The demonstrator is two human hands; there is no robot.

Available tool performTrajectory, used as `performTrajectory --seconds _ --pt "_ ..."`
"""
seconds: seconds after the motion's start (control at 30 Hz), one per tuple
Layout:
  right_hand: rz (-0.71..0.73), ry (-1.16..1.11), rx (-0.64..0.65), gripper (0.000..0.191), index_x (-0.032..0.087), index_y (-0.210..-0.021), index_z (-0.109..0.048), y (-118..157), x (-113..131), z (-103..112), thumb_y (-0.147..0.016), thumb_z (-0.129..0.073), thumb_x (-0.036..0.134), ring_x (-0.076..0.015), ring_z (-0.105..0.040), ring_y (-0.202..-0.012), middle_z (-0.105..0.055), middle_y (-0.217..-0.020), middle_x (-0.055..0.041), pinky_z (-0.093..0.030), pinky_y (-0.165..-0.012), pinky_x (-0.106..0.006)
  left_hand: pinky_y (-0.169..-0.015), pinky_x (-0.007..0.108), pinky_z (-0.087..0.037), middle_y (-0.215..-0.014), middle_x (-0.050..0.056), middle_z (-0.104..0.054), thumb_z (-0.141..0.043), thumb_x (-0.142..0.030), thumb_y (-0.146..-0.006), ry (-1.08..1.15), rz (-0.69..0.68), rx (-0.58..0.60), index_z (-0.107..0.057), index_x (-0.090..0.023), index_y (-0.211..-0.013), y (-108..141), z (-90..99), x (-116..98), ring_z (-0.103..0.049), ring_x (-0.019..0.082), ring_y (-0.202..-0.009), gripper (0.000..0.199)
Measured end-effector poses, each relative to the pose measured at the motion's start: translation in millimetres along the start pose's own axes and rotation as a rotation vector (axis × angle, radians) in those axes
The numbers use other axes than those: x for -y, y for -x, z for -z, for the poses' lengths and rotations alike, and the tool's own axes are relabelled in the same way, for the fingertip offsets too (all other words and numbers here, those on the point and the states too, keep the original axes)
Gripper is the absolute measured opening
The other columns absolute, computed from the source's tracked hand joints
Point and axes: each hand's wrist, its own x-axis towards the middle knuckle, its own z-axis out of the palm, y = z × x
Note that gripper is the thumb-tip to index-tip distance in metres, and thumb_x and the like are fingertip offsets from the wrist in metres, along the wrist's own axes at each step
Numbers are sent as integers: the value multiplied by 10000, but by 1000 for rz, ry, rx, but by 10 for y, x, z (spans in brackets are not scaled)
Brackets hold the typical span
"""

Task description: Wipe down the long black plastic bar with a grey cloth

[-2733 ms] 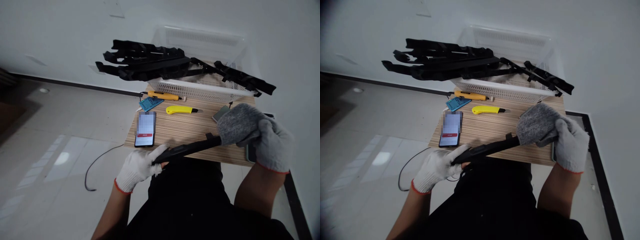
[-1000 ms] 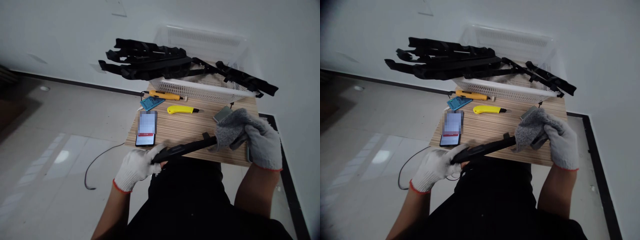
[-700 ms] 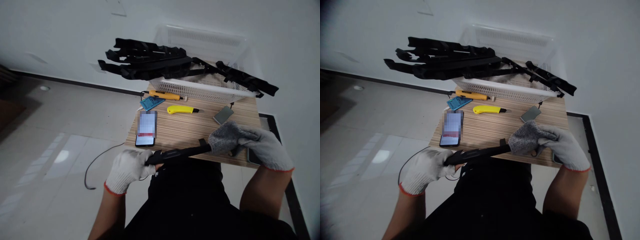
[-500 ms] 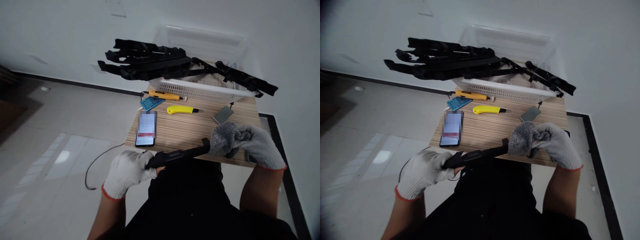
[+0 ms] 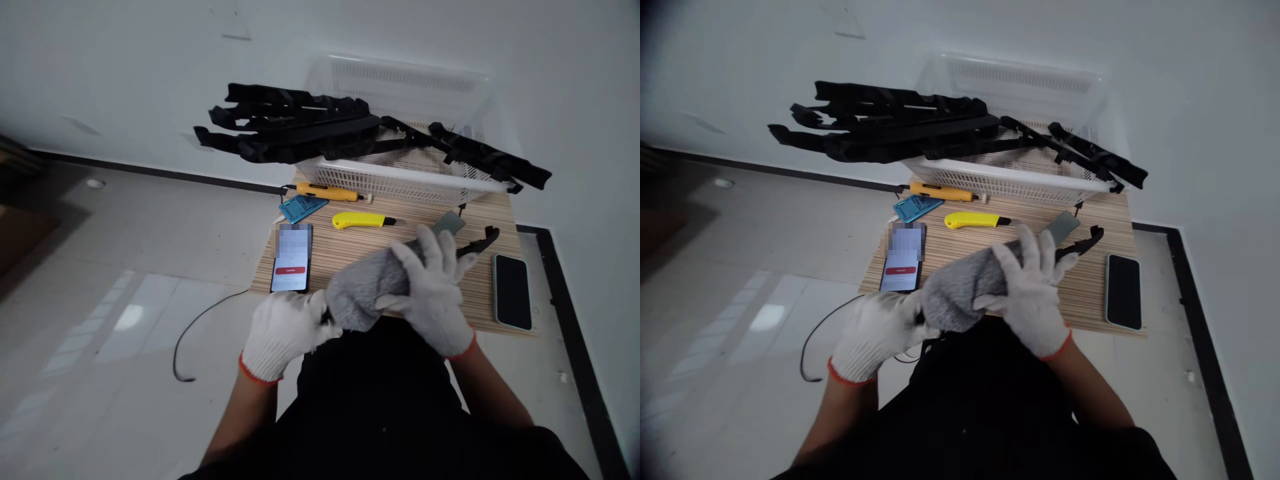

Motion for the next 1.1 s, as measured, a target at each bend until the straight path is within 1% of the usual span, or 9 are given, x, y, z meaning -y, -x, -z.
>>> performTrajectory --seconds 0.13,0.23,0.37,0.5,0.6,0.73,0.9,1.0,1.1 --pt "55 -14 55 718 412 -1518 -517 79 331 -98 -869 -680 672 -512 -263 -1540 -333 -1688 -94 -112 -1143 -889 -471 304 -186 -455 84 -557 -423 -806 -878 -29 53 56 -650 -190 -606 -107 -13 -88 -515 201 -400 709" --pt "17 -34 -4 786 421 -1517 -515 62 304 -93 -817 -711 720 -502 -229 -1557 -297 -1704 -68 -145 -1184 -841 -476 304 -194 -467 86 -571 -467 -813 -841 -21 56 73 -636 -194 -590 -107 -31 -70 -536 202 -420 689" --pt "-116 -77 -156 886 364 -1500 -534 -68 -133 47 -737 -773 745 -509 -203 -1563 -307 -1684 -104 -97 -1203 -816 -486 286 -201 -494 42 -593 -506 -768 -866 20 76 97 -691 -207 -705 20 -60 75 -547 181 -448 612" --pt "-330 -108 -197 989 251 -1512 -522 -112 -729 225 -691 -835 704 -470 -310 -1526 -337 -1658 -184 -252 -1218 -725 -499 276 -255 -498 17 -590 -515 -710 -921 106 16 76 -663 -204 -681 238 -92 230 -534 156 -447 579" --pt "-367 -65 -192 1025 226 -1534 -493 -63 -908 276 -695 -829 710 -482 -289 -1531 -320 -1666 -205 -279 -1207 -716 -497 277 -276 -535 19 -613 -507 -699 -928 135 -25 78 -659 -200 -691 346 -122 240 -539 152 -453 573" --pt "-281 -94 -110 1011 257 -1533 -488 5 -581 166 -708 -785 759 -520 -263 -1525 -296 -1671 -189 -240 -1174 -788 -498 280 -273 -522 16 -596 -512 -693 -920 97 3 127 -647 -205 -673 293 -146 125 -550 160 -468 563" --pt "-41 -117 -63 860 347 -1532 -481 79 44 -30 -808 -691 760 -425 -241 -1570 -276 -1696 -117 -227 -1227 -728 -493 286 -267 -507 28 -587 -561 -698 -897 8 -13 100 -669 -195 -688 162 -138 68 -570 182 -481 555" --pt "-38 -129 -79 809 359 -1495 -521 68 -4 -21 -808 -706 743 -419 -267 -1561 -317 -1676 -104 -193 -1245 -719 -495 284 -279 -531 30 -617 -557 -706 -901 30 -17 114 -688 -196 -717 205 -120 151 -577 181 -483 558" --pt "-184 -122 -178 847 307 -1480 -549 7 -385 83 -776 -739 738 -443 -310 -1534 -360 -1644 -122 -183 -1246 -724 -518 277 -310 -550 26 -636 -538 -687 -918 89 22 127 -690 -204 -720 298 -99 249 -587 176 -510 544"
